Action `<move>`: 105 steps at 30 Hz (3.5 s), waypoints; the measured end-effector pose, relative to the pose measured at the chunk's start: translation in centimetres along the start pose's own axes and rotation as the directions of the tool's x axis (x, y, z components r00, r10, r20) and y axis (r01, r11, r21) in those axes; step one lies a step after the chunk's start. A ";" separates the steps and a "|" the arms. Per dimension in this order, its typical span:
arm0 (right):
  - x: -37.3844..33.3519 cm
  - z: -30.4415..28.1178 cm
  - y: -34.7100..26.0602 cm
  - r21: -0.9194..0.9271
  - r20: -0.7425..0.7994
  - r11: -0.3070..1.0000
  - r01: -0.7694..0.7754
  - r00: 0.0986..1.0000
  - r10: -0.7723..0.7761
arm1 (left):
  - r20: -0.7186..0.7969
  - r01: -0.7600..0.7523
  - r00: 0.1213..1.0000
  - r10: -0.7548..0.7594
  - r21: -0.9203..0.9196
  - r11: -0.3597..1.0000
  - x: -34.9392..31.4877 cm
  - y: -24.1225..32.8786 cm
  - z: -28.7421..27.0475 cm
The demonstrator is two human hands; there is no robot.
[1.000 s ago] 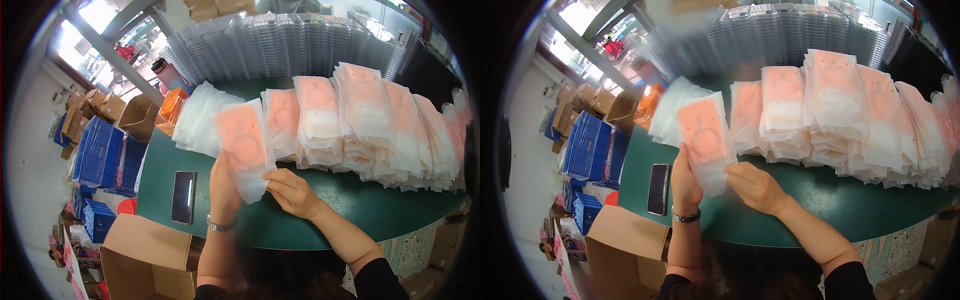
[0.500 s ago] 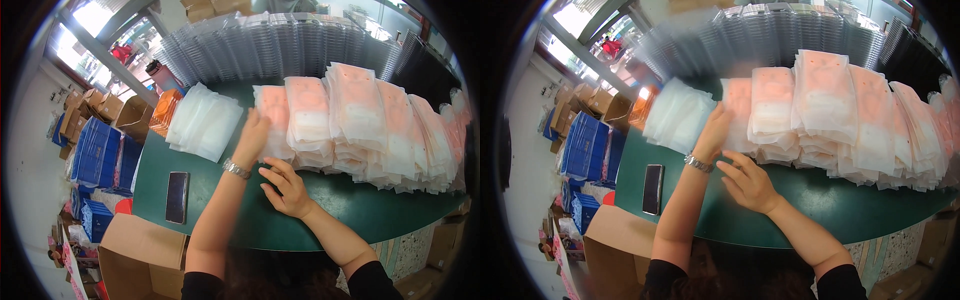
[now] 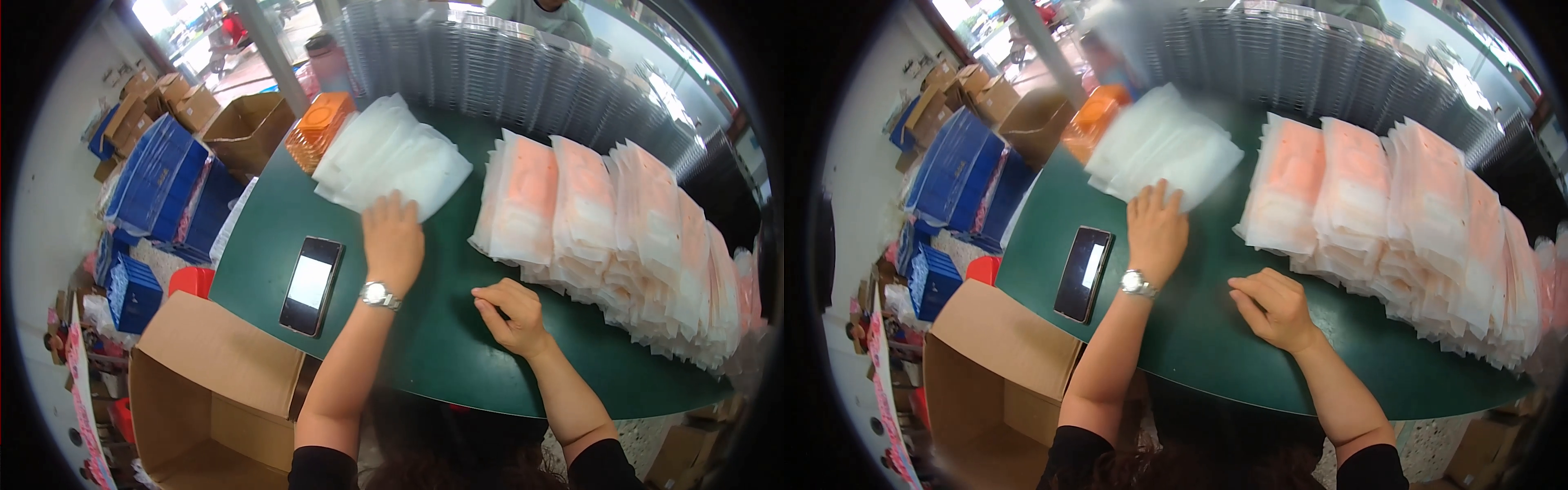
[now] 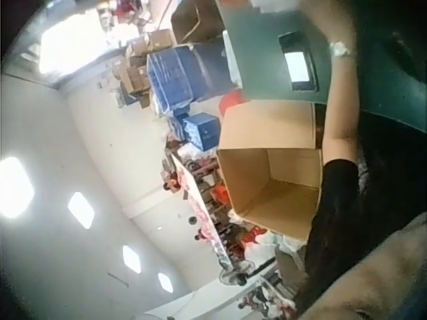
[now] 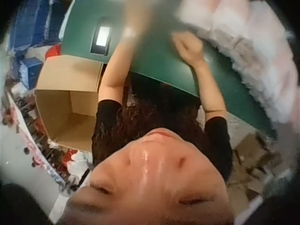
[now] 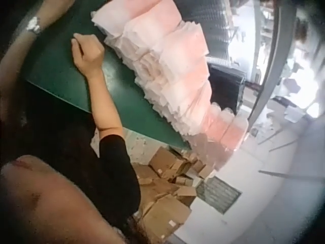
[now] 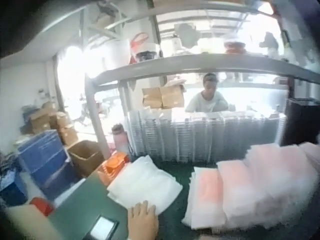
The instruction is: Pack phone cases into protective sleeves and group them into a larger plastic bag.
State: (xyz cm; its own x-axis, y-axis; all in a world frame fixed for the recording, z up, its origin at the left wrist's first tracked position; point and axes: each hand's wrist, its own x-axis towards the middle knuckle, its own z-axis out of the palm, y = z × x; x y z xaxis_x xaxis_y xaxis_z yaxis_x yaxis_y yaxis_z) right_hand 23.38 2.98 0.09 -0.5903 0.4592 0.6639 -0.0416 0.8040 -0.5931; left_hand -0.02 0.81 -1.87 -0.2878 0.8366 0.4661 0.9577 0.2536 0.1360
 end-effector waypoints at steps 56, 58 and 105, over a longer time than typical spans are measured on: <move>-6.4 -3.1 -7.6 0.022 0.243 0.968 -0.251 0.940 0.238 | 0.183 0.025 0.964 0.194 -0.785 0.618 -0.2 -0.9 -1.8; -6.4 -3.2 -7.7 0.002 0.249 0.969 -0.249 0.938 0.240 | 0.171 -0.069 0.937 0.305 -0.764 0.641 -0.2 -1.2 -1.7; -1.2 0.3 -3.5 -0.280 0.198 0.960 -0.022 0.977 0.080 | -0.011 -0.056 0.998 0.067 -0.699 0.713 0.3 -2.4 -3.8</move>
State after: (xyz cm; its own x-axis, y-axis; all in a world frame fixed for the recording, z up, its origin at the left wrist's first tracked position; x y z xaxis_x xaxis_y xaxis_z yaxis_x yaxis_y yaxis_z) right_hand 23.96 -0.52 1.25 -0.7394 0.4384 0.5109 0.1992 0.8674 -0.4561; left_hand -2.40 -1.37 1.26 -0.2229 0.8461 0.4841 0.7020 -0.2052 0.6820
